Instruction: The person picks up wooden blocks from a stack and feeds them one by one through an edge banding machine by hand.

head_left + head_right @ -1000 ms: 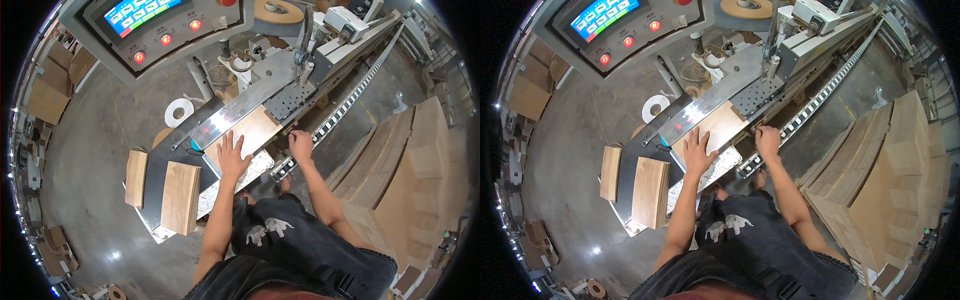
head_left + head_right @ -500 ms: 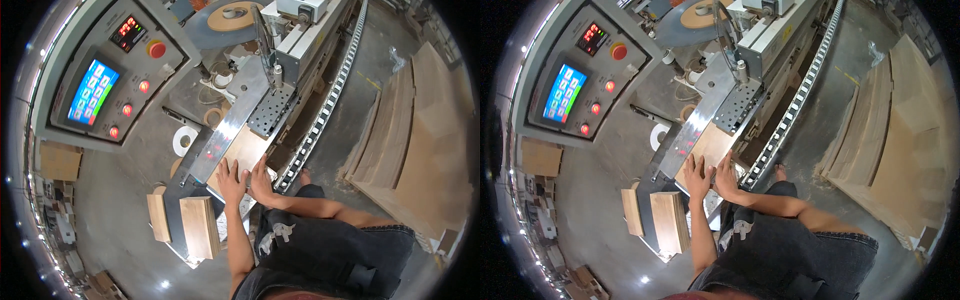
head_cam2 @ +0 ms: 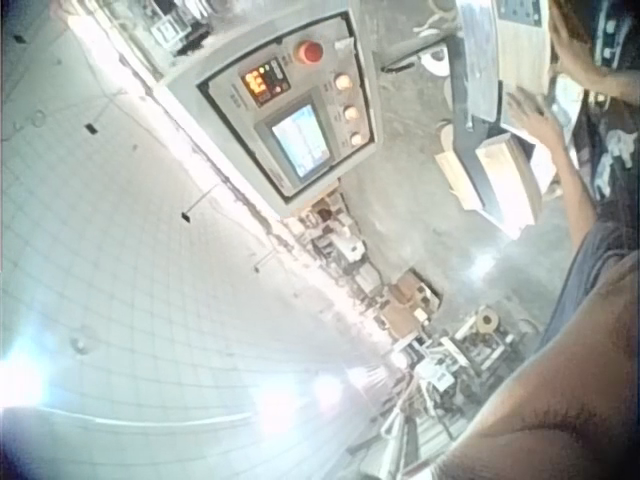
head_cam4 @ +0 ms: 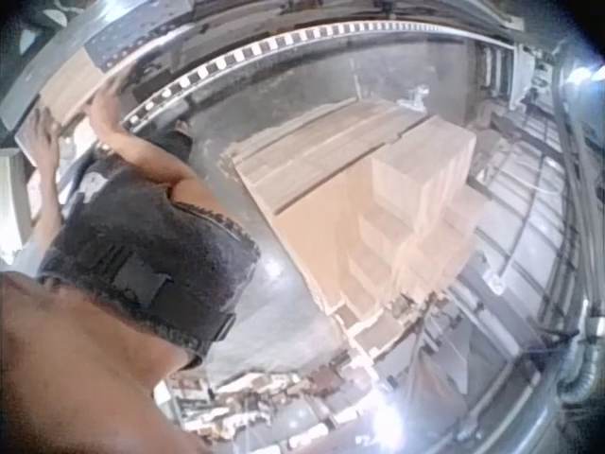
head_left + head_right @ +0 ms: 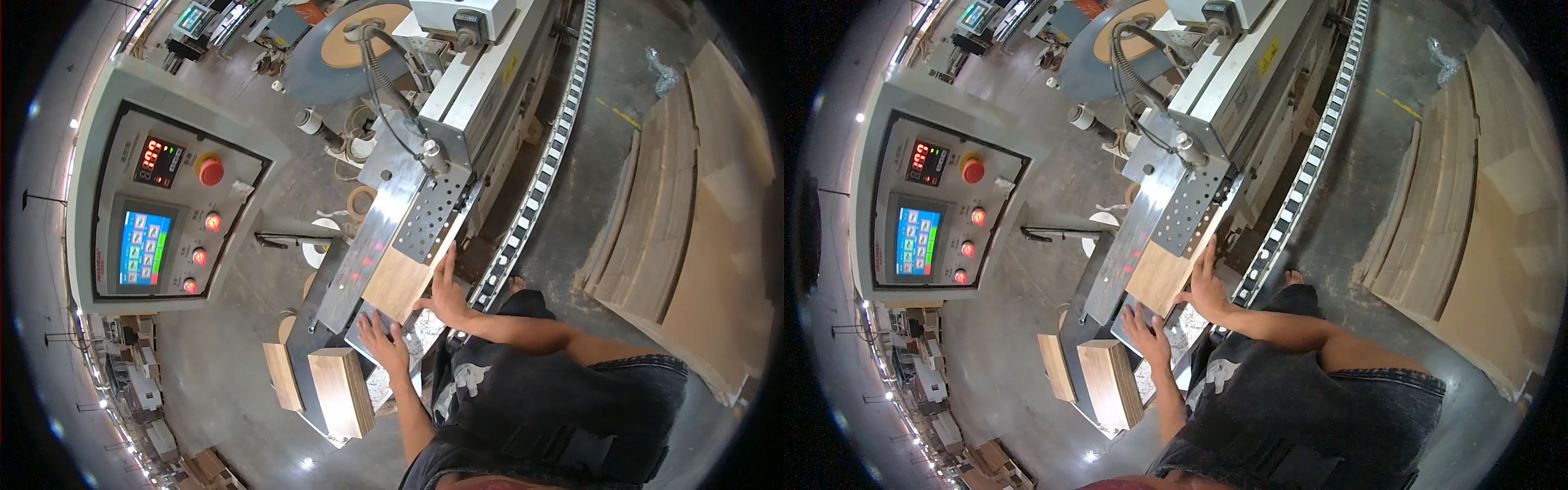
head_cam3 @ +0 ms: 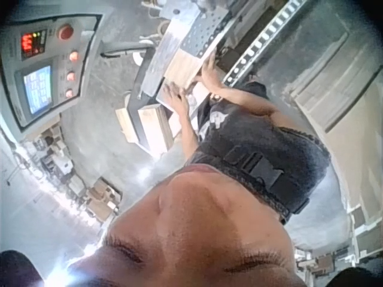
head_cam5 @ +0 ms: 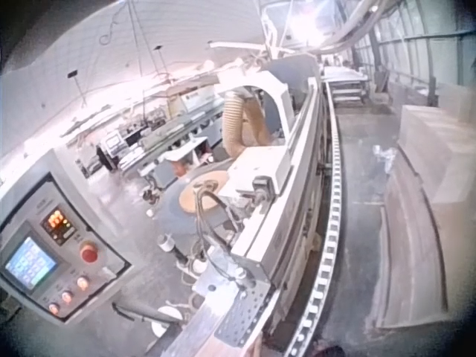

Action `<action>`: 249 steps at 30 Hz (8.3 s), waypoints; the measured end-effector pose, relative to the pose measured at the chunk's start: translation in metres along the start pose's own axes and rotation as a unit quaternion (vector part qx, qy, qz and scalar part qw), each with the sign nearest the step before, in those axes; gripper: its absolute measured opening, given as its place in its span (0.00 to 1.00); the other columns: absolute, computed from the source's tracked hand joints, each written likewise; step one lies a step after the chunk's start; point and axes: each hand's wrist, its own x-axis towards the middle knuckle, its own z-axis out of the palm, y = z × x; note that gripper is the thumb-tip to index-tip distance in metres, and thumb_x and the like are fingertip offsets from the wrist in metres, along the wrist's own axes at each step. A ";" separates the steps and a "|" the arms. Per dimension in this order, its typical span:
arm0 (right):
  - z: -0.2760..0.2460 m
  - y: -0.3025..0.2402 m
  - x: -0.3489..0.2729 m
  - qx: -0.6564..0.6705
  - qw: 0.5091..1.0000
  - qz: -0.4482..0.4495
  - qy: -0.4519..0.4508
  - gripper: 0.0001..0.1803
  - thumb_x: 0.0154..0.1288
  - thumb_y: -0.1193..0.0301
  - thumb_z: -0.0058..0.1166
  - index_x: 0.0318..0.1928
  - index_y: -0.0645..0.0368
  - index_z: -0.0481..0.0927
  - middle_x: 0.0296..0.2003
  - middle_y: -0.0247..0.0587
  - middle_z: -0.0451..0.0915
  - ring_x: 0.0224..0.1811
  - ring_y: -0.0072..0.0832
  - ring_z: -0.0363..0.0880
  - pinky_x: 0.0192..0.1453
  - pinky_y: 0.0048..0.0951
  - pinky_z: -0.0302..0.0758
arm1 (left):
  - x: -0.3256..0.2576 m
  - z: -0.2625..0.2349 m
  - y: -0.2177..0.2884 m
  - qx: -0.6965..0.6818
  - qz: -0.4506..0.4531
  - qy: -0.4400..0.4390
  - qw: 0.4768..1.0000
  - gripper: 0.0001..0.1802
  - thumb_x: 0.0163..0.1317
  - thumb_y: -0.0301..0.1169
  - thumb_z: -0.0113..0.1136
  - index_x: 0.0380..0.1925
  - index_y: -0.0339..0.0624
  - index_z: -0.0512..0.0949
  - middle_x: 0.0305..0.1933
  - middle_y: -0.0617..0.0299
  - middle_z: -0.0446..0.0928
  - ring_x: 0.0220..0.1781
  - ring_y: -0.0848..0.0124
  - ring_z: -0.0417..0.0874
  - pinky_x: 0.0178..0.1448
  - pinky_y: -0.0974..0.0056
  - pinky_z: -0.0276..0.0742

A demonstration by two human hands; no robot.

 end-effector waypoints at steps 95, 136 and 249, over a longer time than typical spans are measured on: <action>-0.012 0.032 -0.039 -0.082 0.983 -0.139 0.088 0.09 0.74 0.68 0.57 0.37 0.59 0.84 0.35 0.50 0.86 0.37 0.53 0.84 0.41 0.52 0.77 | 0.002 -0.067 -0.027 0.006 0.094 -0.061 0.994 0.55 0.35 0.53 0.84 0.69 0.54 0.75 0.73 0.40 0.64 0.75 0.40 0.61 0.77 0.33 0.50; -0.006 0.011 0.007 0.113 0.993 0.009 -0.018 0.73 0.46 0.53 0.83 0.73 0.90 0.45 0.79 0.78 0.19 0.60 0.69 0.80 0.50 0.43 0.87 | 0.009 -0.030 0.017 -0.028 -0.078 -0.166 0.983 0.54 0.66 0.46 0.70 0.83 0.39 0.49 0.85 0.28 0.43 0.87 0.36 0.44 0.83 0.28 0.41; 0.001 0.017 -0.039 -0.129 0.982 -0.007 0.141 0.29 0.69 0.71 0.60 0.68 0.70 0.72 0.71 0.60 0.68 0.67 0.55 0.74 0.72 0.50 0.71 | 0.030 -0.030 -0.013 0.029 0.164 -0.108 0.980 0.42 0.55 0.41 0.78 0.71 0.50 0.73 0.82 0.42 0.58 0.82 0.38 0.58 0.80 0.30 0.57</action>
